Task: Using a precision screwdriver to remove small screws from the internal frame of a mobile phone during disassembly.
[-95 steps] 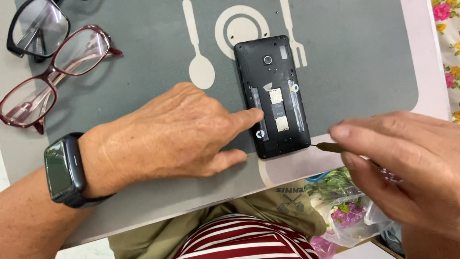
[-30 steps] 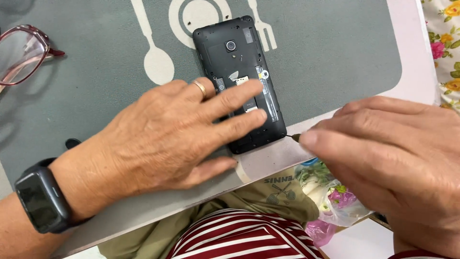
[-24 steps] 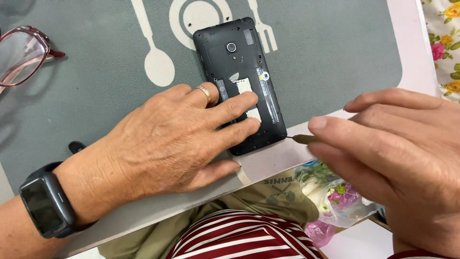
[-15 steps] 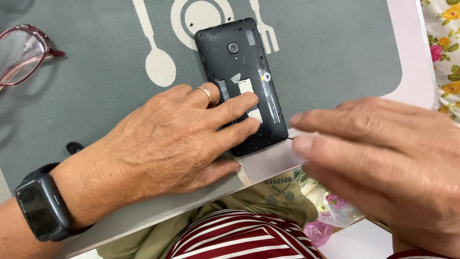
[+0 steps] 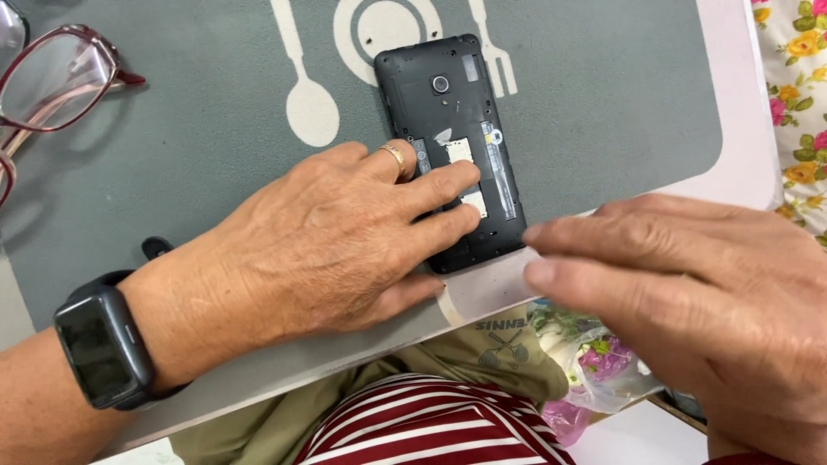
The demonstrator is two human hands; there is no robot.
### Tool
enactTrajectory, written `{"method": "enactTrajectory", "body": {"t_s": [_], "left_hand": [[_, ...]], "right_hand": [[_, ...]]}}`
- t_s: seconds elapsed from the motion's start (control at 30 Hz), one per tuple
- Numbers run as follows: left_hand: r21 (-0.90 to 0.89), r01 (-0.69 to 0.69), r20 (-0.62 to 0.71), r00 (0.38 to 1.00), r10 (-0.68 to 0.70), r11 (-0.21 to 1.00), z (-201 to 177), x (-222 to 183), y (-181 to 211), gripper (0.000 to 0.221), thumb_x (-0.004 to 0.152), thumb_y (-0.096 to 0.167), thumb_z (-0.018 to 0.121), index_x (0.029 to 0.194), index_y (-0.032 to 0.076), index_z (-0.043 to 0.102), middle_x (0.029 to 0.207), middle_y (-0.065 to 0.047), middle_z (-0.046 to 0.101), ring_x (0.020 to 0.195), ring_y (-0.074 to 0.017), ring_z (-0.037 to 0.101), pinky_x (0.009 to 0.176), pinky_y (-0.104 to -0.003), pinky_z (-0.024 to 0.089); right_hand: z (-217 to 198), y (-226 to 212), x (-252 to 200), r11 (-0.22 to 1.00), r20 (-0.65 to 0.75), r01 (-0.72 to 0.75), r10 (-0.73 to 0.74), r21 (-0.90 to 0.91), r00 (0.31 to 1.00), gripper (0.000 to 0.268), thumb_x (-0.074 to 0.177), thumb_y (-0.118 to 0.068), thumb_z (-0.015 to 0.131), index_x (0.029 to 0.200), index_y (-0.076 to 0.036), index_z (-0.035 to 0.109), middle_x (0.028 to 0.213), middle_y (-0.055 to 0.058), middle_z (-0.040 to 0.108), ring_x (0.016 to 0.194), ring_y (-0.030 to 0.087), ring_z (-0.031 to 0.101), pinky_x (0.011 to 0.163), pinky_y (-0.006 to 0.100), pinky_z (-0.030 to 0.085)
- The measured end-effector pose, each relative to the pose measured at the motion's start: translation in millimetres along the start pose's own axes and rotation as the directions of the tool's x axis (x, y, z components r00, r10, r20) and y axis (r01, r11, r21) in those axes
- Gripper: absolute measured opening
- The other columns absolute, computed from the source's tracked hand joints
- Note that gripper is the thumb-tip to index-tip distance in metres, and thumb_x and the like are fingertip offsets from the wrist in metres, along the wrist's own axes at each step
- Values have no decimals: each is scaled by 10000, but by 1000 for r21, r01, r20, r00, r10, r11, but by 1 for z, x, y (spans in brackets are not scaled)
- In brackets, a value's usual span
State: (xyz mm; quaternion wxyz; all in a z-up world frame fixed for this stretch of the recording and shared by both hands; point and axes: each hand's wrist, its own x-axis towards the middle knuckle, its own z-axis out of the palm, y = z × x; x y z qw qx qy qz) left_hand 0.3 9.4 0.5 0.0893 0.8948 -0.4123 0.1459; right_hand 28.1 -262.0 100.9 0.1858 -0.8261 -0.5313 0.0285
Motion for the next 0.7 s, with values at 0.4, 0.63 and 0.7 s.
{"method": "enactTrajectory", "body": {"t_s": [0.4, 0.63, 0.7], "left_hand": [[8, 3, 19, 1000, -3, 1000, 0, 0, 0, 655, 829, 673, 816, 1251, 207, 632, 1425, 1, 624, 974, -245, 631, 686, -392, 584], [6, 9, 14, 1000, -10, 1000, 0, 1, 1, 664, 822, 671, 815, 1270, 210, 649, 1433, 5, 632, 972, -243, 629, 683, -387, 569], [-36, 16, 5, 1000, -16, 999, 1, 1, 1, 629, 833, 622, 824, 1257, 195, 642, 1430, -8, 632, 977, -253, 625, 682, -405, 566]], "right_hand": [[5, -9, 3, 999, -74, -45, 43, -25, 996, 162, 1029, 13, 650, 1177, 51, 706, 948, 233, 751, 803, 333, 734, 789, 501, 623], [5, -2, 4, 994, -79, 53, -61, -91, 995, 168, 1018, -13, 705, 1181, 28, 705, 1033, 237, 784, 821, 337, 749, 792, 494, 633], [4, -9, 7, 997, -103, -31, 24, -64, 994, 133, 1008, 29, 720, 1135, 64, 711, 848, 189, 697, 724, 312, 669, 776, 498, 618]]}}
